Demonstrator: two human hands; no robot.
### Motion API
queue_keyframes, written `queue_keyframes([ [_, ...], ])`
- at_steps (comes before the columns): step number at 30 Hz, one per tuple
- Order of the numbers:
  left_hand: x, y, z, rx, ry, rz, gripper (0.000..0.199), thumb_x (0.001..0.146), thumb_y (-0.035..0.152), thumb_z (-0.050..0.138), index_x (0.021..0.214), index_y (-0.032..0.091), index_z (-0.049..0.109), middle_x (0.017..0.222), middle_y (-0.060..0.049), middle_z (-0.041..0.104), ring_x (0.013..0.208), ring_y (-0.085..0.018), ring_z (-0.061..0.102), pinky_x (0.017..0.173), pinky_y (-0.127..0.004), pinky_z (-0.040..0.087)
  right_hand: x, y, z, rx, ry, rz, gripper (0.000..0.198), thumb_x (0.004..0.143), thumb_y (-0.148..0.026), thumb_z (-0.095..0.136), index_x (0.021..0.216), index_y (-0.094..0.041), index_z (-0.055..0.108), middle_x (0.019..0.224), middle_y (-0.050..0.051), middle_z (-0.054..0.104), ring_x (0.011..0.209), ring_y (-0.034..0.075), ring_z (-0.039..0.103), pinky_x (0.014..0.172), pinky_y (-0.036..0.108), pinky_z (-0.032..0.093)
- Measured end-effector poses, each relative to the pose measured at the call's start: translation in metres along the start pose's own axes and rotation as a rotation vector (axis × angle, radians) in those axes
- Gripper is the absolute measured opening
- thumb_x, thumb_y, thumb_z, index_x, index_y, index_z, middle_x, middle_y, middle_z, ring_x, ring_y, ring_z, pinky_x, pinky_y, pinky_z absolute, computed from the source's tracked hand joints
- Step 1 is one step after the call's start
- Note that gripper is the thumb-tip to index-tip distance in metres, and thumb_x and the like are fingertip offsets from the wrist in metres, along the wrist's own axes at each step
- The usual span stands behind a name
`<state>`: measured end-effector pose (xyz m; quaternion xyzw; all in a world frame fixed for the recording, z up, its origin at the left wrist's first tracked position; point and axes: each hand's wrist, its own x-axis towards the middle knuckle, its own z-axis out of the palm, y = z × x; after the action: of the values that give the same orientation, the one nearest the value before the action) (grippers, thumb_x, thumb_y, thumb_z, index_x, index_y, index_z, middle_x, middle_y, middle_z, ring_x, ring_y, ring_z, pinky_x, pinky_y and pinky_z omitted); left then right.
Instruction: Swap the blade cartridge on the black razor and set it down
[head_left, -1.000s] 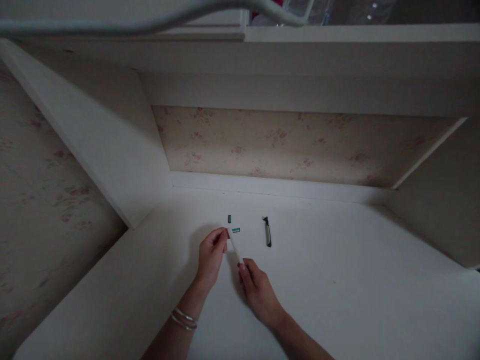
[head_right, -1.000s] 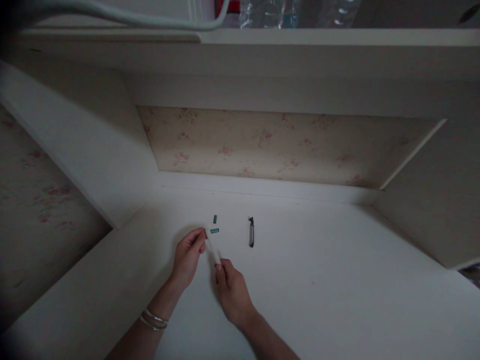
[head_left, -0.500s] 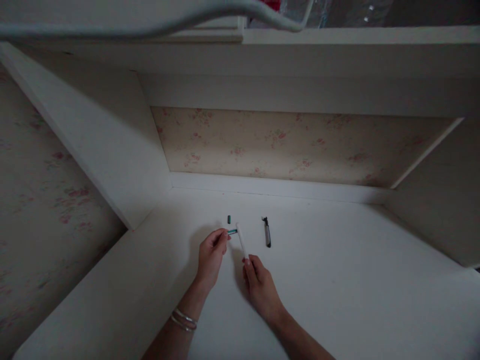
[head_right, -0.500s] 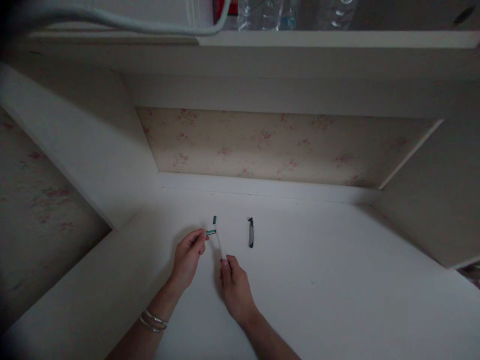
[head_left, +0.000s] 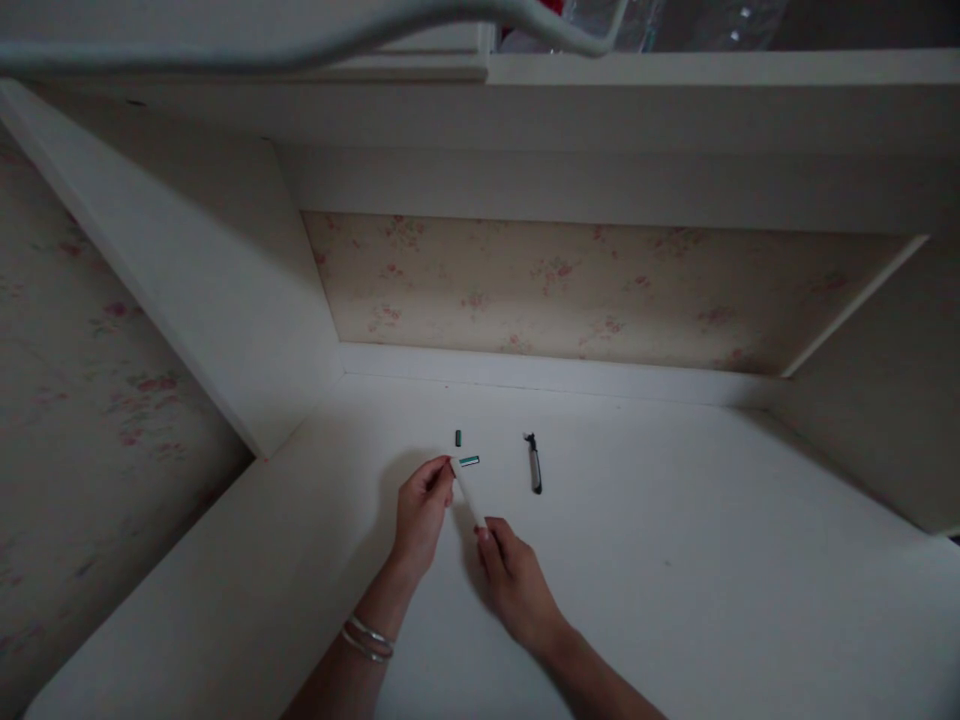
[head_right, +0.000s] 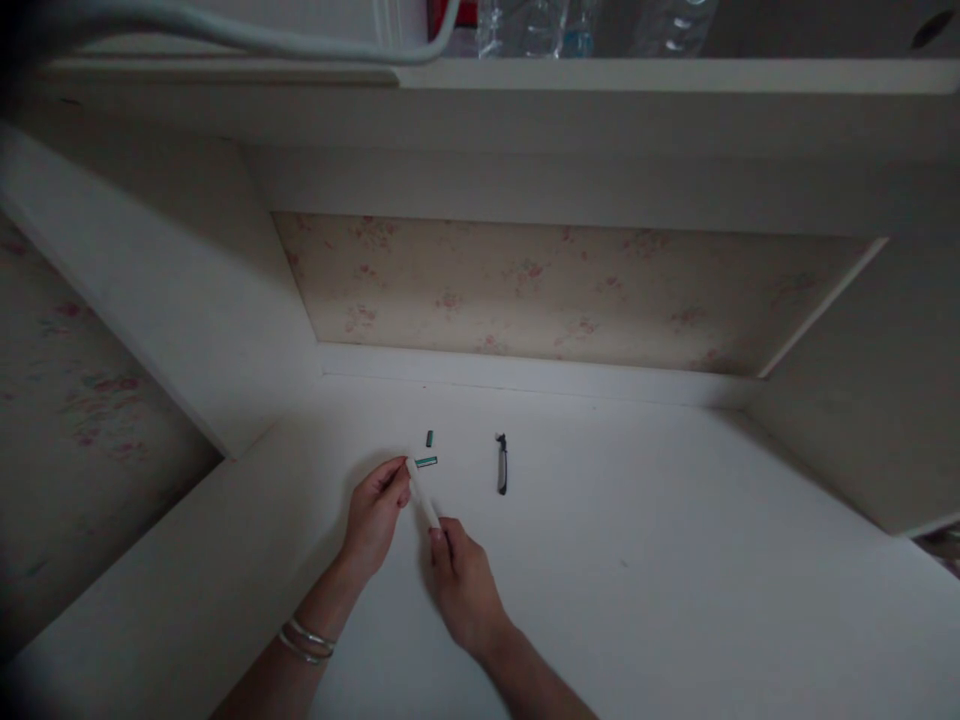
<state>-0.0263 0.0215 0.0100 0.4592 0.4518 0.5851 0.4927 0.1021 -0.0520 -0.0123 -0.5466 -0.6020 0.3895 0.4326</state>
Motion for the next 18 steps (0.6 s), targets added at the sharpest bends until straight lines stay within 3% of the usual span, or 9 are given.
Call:
queue_keyframes([
  [4, 0.0006, -0.0018, 0.0005, -0.030, 0.024, -0.016, 0.037, 0.076, 0.047, 0.063, 0.094, 0.014, 0.066, 0.072, -0.001, 0.058, 0.053, -0.007, 0.038, 0.048, -0.021, 0.029, -0.0004, 0.0002, 0.0002, 0.002, 0.076, 0.043, 0.034, 0.095, -0.044, 0.032, 0.089, -0.018, 0.054, 0.063, -0.002, 0.050, 0.056, 0.014, 0.045, 0.053, 0.023, 0.034],
  [9, 0.0004, -0.0026, 0.0015, 0.000, -0.013, -0.001, 0.033, 0.078, 0.045, 0.061, 0.088, 0.014, 0.067, 0.058, 0.003, 0.047, 0.054, -0.009, 0.039, 0.051, -0.021, 0.031, -0.0017, -0.0014, 0.0005, -0.037, 0.036, -0.040, 0.033, 0.095, -0.044, 0.034, 0.095, -0.019, 0.056, 0.070, 0.001, 0.055, 0.063, 0.016, 0.050, 0.059, 0.024, 0.037],
  [13, 0.0013, -0.0049, 0.0012, -0.045, -0.003, -0.019, 0.034, 0.077, 0.044, 0.063, 0.093, 0.014, 0.067, 0.070, -0.001, 0.057, 0.055, -0.008, 0.039, 0.050, -0.021, 0.031, -0.0010, 0.0000, 0.0009, -0.015, 0.079, 0.024, 0.035, 0.096, -0.044, 0.031, 0.092, -0.019, 0.054, 0.066, -0.001, 0.052, 0.059, 0.015, 0.047, 0.056, 0.024, 0.035],
  [18, 0.0017, -0.0061, 0.0005, -0.039, -0.003, -0.007, 0.031, 0.077, 0.043, 0.063, 0.086, 0.014, 0.068, 0.062, 0.001, 0.053, 0.054, -0.008, 0.038, 0.049, -0.020, 0.030, -0.0001, 0.0046, 0.0019, -0.012, 0.047, -0.025, 0.034, 0.095, -0.044, 0.033, 0.094, -0.018, 0.056, 0.068, 0.000, 0.053, 0.060, 0.015, 0.048, 0.056, 0.023, 0.035],
])
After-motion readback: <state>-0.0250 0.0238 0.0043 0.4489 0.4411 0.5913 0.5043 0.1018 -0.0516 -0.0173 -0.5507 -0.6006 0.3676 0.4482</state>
